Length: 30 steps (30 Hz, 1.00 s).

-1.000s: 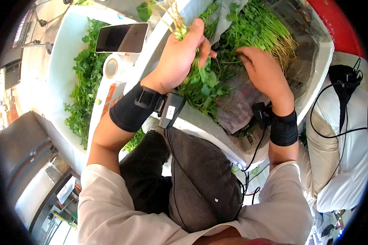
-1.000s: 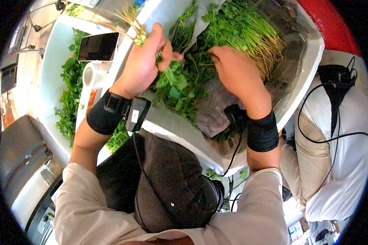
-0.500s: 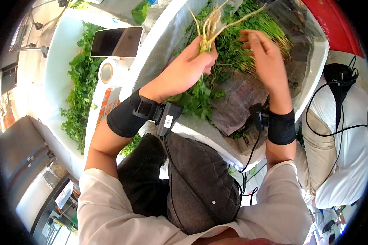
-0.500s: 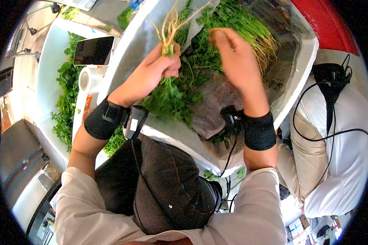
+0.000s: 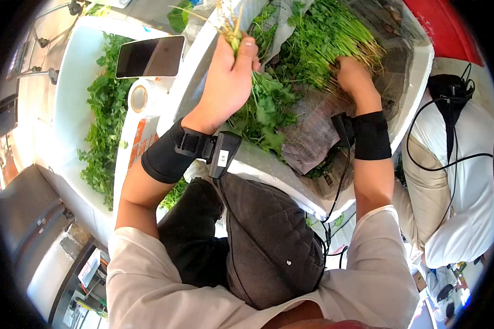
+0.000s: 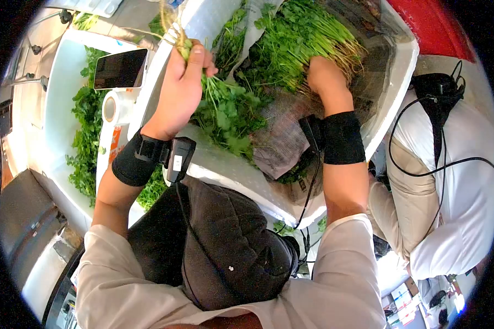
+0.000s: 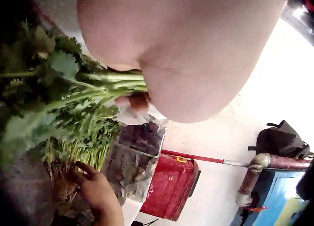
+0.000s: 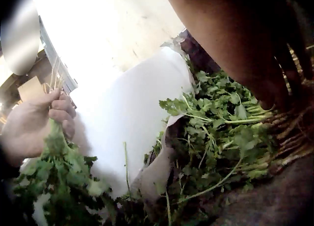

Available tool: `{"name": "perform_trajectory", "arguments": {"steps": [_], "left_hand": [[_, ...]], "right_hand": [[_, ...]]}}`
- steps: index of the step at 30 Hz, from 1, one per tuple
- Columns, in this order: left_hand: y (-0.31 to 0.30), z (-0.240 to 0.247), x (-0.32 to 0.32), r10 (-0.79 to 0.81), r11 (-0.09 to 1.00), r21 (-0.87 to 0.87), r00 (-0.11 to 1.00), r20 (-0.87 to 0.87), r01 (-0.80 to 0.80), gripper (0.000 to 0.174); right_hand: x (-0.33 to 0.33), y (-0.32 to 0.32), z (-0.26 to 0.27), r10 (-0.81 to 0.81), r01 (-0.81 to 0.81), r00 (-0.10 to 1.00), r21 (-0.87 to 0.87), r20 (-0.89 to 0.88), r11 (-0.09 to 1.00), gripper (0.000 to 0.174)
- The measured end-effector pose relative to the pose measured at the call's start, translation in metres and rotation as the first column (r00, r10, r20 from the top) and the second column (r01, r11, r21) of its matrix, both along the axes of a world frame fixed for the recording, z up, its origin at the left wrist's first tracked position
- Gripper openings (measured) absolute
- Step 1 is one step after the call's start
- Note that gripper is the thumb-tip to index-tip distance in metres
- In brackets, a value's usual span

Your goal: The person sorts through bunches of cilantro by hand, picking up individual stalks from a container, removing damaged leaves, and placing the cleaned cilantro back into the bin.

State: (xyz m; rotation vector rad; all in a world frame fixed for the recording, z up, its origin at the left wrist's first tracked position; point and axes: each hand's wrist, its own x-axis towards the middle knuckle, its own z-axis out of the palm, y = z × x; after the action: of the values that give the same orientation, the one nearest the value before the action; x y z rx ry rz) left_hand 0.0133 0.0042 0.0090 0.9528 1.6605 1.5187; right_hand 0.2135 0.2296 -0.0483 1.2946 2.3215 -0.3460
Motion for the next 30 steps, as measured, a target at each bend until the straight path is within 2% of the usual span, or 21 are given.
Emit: {"name": "perform_trajectory", "arguments": {"steps": [2, 3, 7, 10, 13, 15, 16, 18, 22, 25, 27, 30], "left_hand": [[0.0, -0.003, -0.003, 0.113, 0.992, 0.048, 0.989, 0.092, -0.118, 0.019], [0.001, -0.004, -0.003, 0.103, 0.99, 0.083, 0.989, 0.108, -0.112, 0.02], [0.001, -0.006, -0.005, 0.132, 0.985, 0.092, 0.983, 0.128, -0.144, 0.019], [0.0, -0.004, -0.003, 0.155, 0.981, 0.097, 0.981, 0.116, -0.167, 0.02], [0.001, 0.001, -0.002, 0.11, 0.99, 0.072, 0.986, 0.129, -0.12, 0.015], [0.003, 0.002, -0.001, 0.126, 0.988, 0.071, 0.984, 0.129, -0.136, 0.015], [0.004, 0.002, -0.002, 0.129, 0.987, 0.078, 0.984, 0.123, -0.139, 0.015], [0.003, 0.002, -0.002, 0.128, 0.99, 0.046, 0.983, 0.129, -0.135, 0.015], [0.003, 0.003, -0.002, 0.112, 0.992, 0.044, 0.985, 0.129, -0.119, 0.016], [0.003, 0.004, -0.002, 0.103, 0.993, 0.037, 0.983, 0.149, -0.11, 0.016], [0.002, 0.007, -0.001, 0.106, 0.994, 0.01, 0.98, 0.169, -0.109, 0.016], [0.002, 0.006, -0.002, 0.088, 0.996, 0.02, 0.98, 0.178, -0.093, 0.015]], "right_hand": [[-0.006, 0.001, -0.002, -0.002, 0.002, 1.0, 0.001, 0.016, 1.0, 0.033], [-0.006, 0.001, -0.004, -0.008, 0.008, 0.999, -0.004, 0.032, 1.0, 0.039], [-0.009, 0.006, -0.023, 0.001, -0.001, 1.0, -0.005, 0.006, 1.0, 0.034], [-0.012, -0.002, -0.021, 0.047, -0.049, 0.995, 0.027, 0.083, 0.998, 0.035], [-0.01, -0.004, -0.017, 0.022, -0.023, 0.998, 0.009, 0.062, 1.0, 0.038], [-0.007, -0.005, -0.022, 0.04, -0.033, 0.998, 0.155, -0.042, 0.987, 0.038], [-0.01, -0.004, -0.019, 0.044, -0.036, 0.998, 0.162, -0.049, 0.986, 0.038], [-0.009, -0.009, -0.012, 0.049, -0.025, 0.988, 0.159, -0.148, 0.987, 0.022], [-0.013, -0.01, -0.004, 0.039, -0.025, 0.99, 0.105, -0.137, 0.994, 0.021], [-0.02, -0.01, 0.0, -0.029, 0.033, 0.998, 0.072, -0.057, 0.997, 0.023], [-0.025, -0.013, 0.013, -0.161, 0.165, 0.981, 0.032, -0.108, 0.986, 0.026], [-0.029, -0.008, 0.026, -0.247, 0.249, 0.953, -0.015, -0.172, 0.968, 0.03]]}}
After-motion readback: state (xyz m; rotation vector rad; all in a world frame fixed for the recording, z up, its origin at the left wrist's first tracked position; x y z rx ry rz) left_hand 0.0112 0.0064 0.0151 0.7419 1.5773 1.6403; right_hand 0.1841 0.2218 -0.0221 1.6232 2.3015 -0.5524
